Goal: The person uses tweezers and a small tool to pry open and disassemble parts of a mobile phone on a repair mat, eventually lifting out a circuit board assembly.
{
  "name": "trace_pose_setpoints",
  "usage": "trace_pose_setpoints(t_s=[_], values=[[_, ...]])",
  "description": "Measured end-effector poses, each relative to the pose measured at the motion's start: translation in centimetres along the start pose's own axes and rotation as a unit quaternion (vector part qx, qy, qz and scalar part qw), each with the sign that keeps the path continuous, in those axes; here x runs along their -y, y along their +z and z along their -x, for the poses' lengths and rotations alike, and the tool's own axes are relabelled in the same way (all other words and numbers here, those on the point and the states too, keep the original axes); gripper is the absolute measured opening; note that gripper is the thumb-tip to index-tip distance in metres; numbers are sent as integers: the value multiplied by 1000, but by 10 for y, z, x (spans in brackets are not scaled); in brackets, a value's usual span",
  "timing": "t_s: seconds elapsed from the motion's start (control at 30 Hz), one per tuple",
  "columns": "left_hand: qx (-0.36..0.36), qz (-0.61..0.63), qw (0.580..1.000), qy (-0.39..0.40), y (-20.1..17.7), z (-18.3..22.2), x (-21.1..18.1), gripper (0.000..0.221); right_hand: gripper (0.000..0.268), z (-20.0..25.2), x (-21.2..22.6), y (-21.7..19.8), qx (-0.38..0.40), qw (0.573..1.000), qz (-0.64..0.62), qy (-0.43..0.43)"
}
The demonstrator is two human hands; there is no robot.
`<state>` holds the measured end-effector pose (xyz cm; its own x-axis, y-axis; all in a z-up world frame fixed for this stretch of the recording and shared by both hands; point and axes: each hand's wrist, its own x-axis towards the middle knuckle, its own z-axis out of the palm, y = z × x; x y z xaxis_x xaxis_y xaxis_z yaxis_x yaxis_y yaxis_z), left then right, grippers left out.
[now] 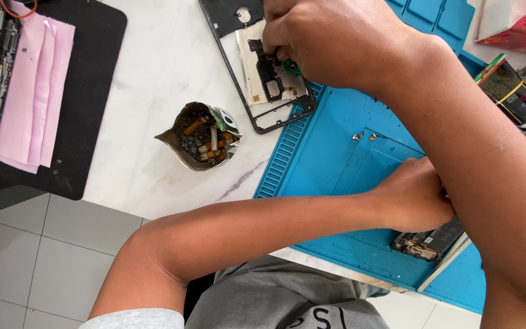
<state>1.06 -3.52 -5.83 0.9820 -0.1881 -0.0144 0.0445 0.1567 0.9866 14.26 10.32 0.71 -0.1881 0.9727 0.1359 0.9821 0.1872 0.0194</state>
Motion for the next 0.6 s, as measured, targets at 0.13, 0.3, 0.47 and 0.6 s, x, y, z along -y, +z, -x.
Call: trace_pose_setpoints(t_s=[0.13,0.3,0.47,0.6], values=[[-48,-60,995,60,6,-4,9,24,21,1,-3,3,25,999,44,-17],[-1,8,1000,3,-1,1,-1,32,14,4,-1,3,29,999,43,-8],[8,18,999,-30,-13,3,-21,32,8,2,4,-11,42,994,-100,33],[41,19,986,-162,-37,8,-59,43,4,20,10,-39,48,973,-176,145]])
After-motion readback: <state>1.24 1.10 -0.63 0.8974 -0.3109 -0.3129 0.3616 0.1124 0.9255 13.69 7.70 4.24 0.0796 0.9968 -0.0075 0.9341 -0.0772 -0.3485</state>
